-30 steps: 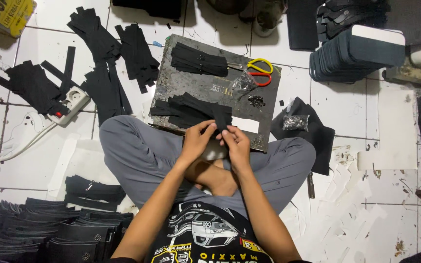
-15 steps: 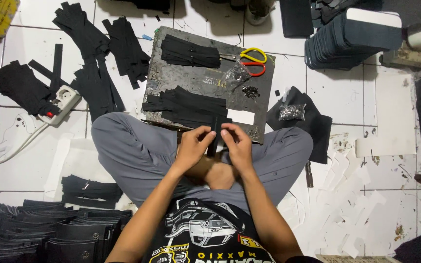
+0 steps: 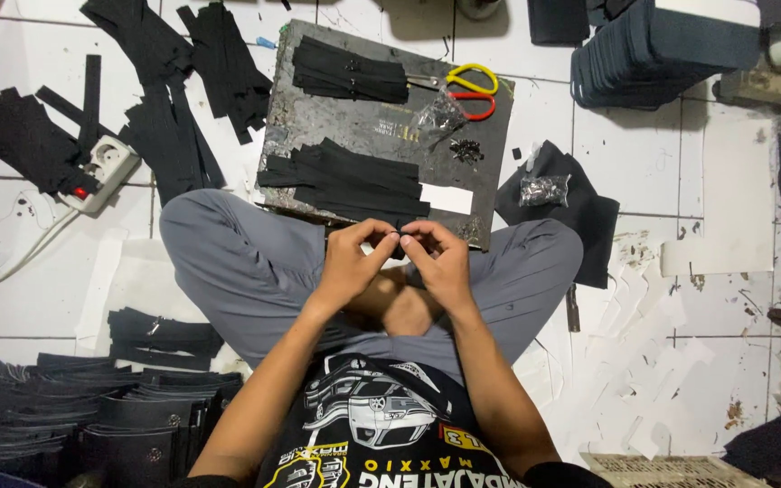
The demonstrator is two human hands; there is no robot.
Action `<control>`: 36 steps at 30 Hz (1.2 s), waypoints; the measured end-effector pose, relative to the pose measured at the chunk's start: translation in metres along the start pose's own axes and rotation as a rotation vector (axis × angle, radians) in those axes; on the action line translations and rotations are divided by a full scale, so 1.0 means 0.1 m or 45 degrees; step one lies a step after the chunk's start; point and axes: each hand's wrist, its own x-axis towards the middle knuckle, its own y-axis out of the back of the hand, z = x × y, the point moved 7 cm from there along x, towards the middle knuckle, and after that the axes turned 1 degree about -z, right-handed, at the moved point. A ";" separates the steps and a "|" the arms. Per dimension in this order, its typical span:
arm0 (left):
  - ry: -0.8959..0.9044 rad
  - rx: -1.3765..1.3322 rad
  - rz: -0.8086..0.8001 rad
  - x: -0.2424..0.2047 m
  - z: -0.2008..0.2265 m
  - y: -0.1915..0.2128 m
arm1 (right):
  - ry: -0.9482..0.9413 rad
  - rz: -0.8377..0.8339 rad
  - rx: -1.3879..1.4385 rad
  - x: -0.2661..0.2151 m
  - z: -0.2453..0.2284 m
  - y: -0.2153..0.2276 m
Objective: Assembling small leather components and hardware by hand on a workshop floor.
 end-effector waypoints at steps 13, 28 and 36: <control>0.607 -0.203 -0.115 -0.10 -0.66 -0.26 | 0.432 0.049 -0.127 -0.10 -0.30 0.02; 0.569 -0.335 0.063 -0.12 -0.44 -0.16 | -0.146 0.089 0.206 -0.03 0.41 0.04; 0.671 -0.124 0.013 -0.09 -0.61 -0.19 | -0.200 0.184 0.256 0.00 0.25 0.03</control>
